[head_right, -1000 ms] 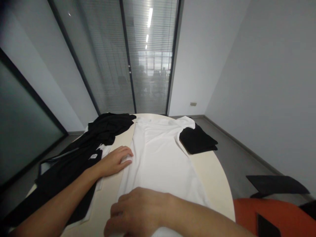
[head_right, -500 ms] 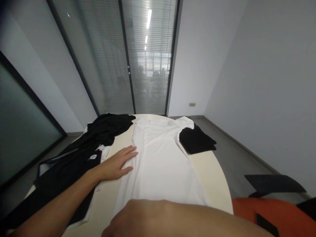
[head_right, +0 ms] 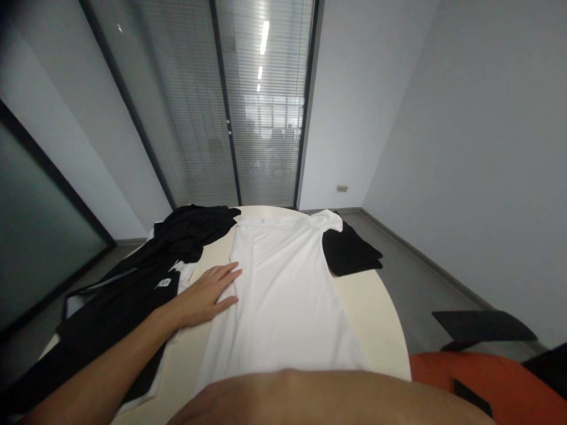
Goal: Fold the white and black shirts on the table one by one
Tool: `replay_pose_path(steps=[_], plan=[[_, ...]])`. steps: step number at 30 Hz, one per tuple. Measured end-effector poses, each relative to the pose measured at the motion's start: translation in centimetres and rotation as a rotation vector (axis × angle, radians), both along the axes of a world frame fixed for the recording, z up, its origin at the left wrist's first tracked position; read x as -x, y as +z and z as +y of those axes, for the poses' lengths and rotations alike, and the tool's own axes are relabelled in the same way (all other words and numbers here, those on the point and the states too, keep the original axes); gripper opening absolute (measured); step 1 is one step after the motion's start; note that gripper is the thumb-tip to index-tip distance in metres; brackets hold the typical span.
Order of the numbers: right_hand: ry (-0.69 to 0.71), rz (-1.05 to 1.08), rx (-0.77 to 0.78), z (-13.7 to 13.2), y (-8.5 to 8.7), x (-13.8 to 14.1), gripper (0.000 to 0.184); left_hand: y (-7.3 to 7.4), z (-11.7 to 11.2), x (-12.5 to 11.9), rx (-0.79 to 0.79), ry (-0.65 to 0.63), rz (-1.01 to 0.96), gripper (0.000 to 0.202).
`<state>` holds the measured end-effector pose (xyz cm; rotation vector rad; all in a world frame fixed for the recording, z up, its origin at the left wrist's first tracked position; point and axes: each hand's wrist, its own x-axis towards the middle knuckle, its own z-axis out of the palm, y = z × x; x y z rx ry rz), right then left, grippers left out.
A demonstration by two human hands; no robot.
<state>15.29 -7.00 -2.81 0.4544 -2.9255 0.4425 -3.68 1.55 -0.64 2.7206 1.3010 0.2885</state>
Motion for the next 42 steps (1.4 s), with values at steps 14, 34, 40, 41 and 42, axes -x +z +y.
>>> replay_pose_path(steps=[14, 34, 40, 41, 42], plan=[[-0.39, 0.214, 0.254, 1.7, 1.6, -4.4, 0.057, -0.4, 0.0, 0.0, 0.036, 0.0, 0.036, 0.079], [-1.367, 0.215, 0.34, 10.1, 3.2, -5.3, 0.045, -1.2, -0.9, -0.4, 0.218, 0.021, 0.116, 0.108], [-1.673, 0.096, 0.434, 19.1, 4.5, -1.7, 0.047, -0.4, -0.9, -0.7, 0.229, 0.034, 0.128, 0.108], [-1.677, 0.101, 0.461, 19.9, 4.4, -1.3, 0.044, -0.2, -1.0, -0.7, 0.238, 0.042, 0.129, 0.108], [-1.673, 0.11, 0.483, 20.6, 4.2, -0.9, 0.039, 0.0, -1.0, -0.8, 0.247, 0.049, 0.131, 0.108]])
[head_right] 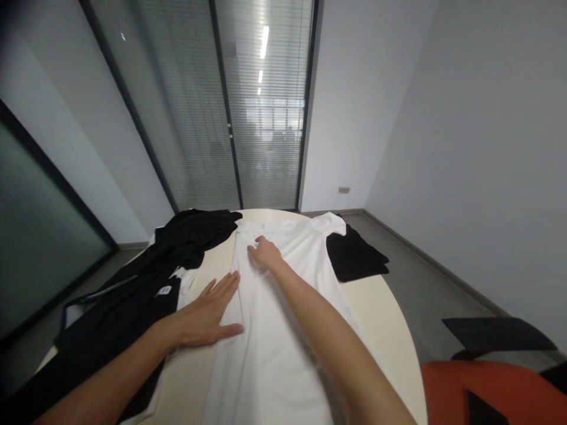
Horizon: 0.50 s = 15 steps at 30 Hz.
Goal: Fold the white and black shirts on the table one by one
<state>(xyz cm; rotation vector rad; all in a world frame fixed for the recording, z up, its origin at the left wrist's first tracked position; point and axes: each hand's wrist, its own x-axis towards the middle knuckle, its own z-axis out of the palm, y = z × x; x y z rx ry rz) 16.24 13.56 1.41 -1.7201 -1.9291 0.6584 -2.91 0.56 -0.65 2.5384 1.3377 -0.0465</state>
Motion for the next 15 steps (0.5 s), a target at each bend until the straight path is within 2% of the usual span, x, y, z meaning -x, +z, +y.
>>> replay_pose_path(steps=[3, 8, 12, 15], plan=[[0.003, 0.049, -0.031, 0.9, -1.1, 0.2, 0.027, 0.3, 0.0, 0.0, 0.016, 0.011, 0.005, 0.111], [-0.078, 0.104, -0.192, 1.3, -2.8, -1.1, 0.029, 0.0, 0.1, 0.2, 0.007, 0.005, -0.014, 0.11], [0.023, 0.075, -0.204, 1.1, -3.5, -1.4, 0.028, 0.0, 0.1, 0.1, -0.036, -0.001, -0.036, 0.102], [0.093, 0.001, -0.282, 0.8, -3.7, -0.8, 0.026, 0.3, 0.0, -0.4, -0.111, -0.037, -0.077, 0.088]])
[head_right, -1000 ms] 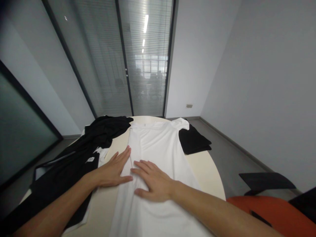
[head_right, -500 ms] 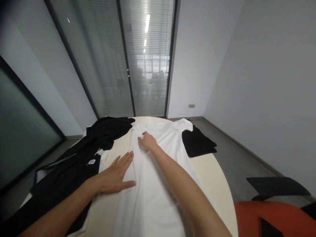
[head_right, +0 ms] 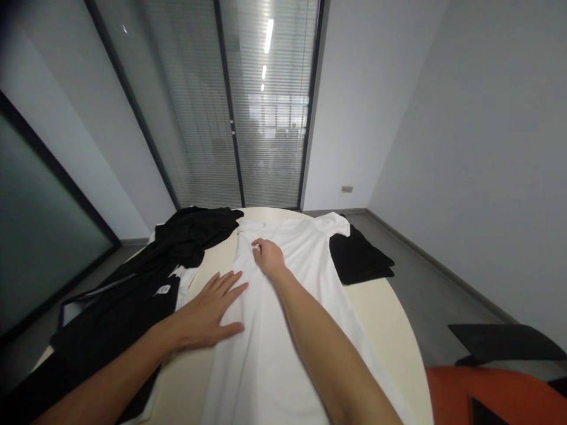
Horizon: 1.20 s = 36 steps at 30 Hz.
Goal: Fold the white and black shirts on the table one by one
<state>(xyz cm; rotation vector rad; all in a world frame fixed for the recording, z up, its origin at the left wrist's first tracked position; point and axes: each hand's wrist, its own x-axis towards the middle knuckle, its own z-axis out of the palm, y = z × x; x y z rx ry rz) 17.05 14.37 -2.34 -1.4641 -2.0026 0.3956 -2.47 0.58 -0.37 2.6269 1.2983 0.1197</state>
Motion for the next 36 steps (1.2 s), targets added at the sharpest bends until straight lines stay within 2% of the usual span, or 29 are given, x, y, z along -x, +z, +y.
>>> replay_pose_path(steps=[4, 9, 12, 20, 23, 26, 29, 33, 36], plan=[[-0.067, -0.049, -0.072, -0.1, -0.2, 0.5, 0.026, 0.5, -0.3, -0.8, 0.054, -0.072, 0.031, 0.085], [-0.136, -0.054, 0.005, 0.5, -0.3, 0.4, 0.026, 0.4, -0.4, -0.8, 0.096, -0.09, 0.025, 0.086], [-0.147, -0.057, -0.018, 0.6, -0.4, 0.4, 0.032, 0.3, -0.3, -0.8, 0.099, -0.083, 0.025, 0.087], [-0.128, -0.06, -0.054, -1.2, -0.7, 0.3, 0.026, 0.9, -1.8, -1.3, 0.107, -0.063, 0.072, 0.093], [-0.123, -0.061, -0.003, -1.0, -0.1, 0.3, 0.026, 0.8, -1.8, -1.6, 0.039, -0.052, 0.055, 0.084], [-0.151, -0.065, 0.123, 0.3, 0.8, 0.5, 0.026, 0.3, -0.5, -1.8, -0.078, 0.027, 0.018, 0.069], [-0.181, -0.068, 0.179, 2.4, 1.6, 1.0, 0.026, -0.5, 1.1, -1.7, -0.145, 0.113, -0.005, 0.073], [-0.191, -0.07, 0.18, 5.6, 2.0, 2.1, 0.024, -1.4, 2.0, -1.5, -0.097, 0.116, -0.007, 0.073], [-0.19, -0.06, 0.17, 7.8, 2.1, 3.0, 0.027, -1.5, 1.9, -1.4, -0.082, 0.115, -0.005, 0.07]])
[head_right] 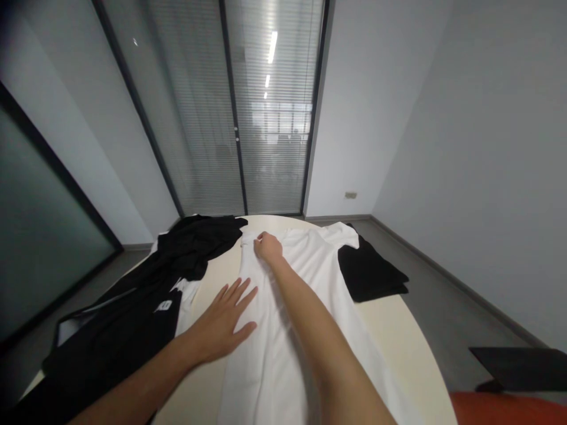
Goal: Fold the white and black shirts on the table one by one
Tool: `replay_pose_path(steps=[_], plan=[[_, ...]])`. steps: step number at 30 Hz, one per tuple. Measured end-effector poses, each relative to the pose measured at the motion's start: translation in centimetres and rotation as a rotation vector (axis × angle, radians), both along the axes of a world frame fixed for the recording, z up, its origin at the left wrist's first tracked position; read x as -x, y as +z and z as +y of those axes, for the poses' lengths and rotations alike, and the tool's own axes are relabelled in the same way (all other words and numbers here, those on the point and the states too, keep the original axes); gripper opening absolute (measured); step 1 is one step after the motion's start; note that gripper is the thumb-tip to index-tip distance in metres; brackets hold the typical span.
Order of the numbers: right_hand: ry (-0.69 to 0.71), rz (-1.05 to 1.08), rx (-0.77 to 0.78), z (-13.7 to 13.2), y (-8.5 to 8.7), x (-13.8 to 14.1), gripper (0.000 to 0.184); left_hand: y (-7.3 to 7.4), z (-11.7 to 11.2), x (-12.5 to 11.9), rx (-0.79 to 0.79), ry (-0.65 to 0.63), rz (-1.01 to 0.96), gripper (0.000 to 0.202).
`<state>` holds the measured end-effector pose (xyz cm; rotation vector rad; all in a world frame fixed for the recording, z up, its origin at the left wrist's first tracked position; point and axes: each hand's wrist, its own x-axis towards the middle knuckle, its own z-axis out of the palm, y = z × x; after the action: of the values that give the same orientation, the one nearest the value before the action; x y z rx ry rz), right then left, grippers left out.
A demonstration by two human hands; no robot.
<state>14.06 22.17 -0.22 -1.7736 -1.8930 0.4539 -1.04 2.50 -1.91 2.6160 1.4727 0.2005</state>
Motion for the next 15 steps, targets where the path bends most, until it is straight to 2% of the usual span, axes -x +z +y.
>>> replay_pose_path(steps=[7, 12, 15], plan=[[0.014, 0.039, 0.008, 4.1, -0.9, 1.1, 0.042, 0.4, 0.1, -0.1, 0.007, -0.001, 0.0, 0.07], [0.037, 0.071, -0.003, 5.7, -1.4, 1.8, 0.03, 0.6, 0.3, -0.4, 0.048, 0.006, 0.022, 0.07], [-0.014, 0.082, -0.017, 6.6, -1.2, 1.9, 0.031, 0.6, 0.4, -0.4, 0.059, 0.005, 0.024, 0.071]])
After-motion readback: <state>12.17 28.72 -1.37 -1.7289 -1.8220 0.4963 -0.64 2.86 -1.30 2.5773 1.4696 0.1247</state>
